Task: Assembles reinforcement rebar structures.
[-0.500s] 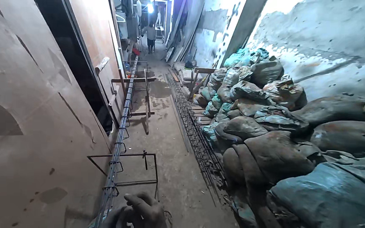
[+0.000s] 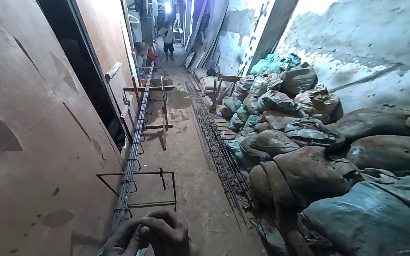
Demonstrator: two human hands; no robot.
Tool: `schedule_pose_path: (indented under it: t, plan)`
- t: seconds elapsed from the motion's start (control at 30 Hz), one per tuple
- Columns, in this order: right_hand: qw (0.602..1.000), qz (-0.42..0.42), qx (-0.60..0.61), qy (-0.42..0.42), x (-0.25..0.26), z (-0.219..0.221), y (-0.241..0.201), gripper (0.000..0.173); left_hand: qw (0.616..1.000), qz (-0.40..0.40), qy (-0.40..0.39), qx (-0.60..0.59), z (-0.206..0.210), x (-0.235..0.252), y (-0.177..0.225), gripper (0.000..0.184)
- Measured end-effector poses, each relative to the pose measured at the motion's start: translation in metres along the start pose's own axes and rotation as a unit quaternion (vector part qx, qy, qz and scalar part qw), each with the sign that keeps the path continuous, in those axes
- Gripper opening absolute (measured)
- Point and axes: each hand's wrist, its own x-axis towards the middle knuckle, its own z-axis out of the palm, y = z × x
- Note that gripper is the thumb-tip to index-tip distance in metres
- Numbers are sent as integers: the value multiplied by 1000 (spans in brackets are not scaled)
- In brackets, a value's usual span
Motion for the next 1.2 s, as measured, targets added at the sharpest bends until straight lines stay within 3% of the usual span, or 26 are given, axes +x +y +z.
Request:
schedule_pose_path:
  t: [0.07,0.13,0.2,0.23,0.3,0.37,0.5,0.6,0.7,0.77,0.87,1.0,1.1,1.17,1.2]
  plan:
    - [999,31,21,-24,-2,6,2,28,999,30,22,-28,0,5,-4,23]
    - [979,103,102,-143,-9,19,-4,64,991,63,64,-96,-3,6,-3,19]
    - [943,140,178,-246,-19,37,-9,77,972,101,92,-190,-17,8,2,15]
    - [935,139,187,-267,-26,45,-11,73,959,114,114,-232,-26,8,5,13]
    - [933,108,153,-309,-39,53,-14,46,940,142,159,-265,-53,4,14,13]
    - [942,26,42,-333,-52,51,-10,20,924,168,221,-262,-91,-3,25,21]
    - [926,-88,-127,-345,-79,27,10,12,858,226,304,-347,-181,-15,45,44]
    - [918,-98,-112,-367,-93,3,25,14,795,248,366,-415,-216,-18,46,42]
    - [899,-33,14,-436,-87,-11,26,14,755,249,370,-480,-220,-4,28,42]
    - [859,93,79,-498,-77,-20,23,20,739,219,398,-498,-221,8,9,39]
    - [783,234,11,-577,-57,-31,38,25,730,139,471,-475,-212,26,-15,38]
    - [763,160,-86,-621,-55,-44,92,25,734,42,559,-383,-186,52,-61,32]
    - [764,120,-112,-624,-56,-52,142,21,691,-6,614,-381,-170,73,-97,30]
    - [729,128,-133,-659,-55,-54,175,21,683,-19,644,-345,-154,87,-119,27]
    - [692,139,-148,-692,-54,-53,192,24,689,-23,650,-321,-142,94,-130,24]
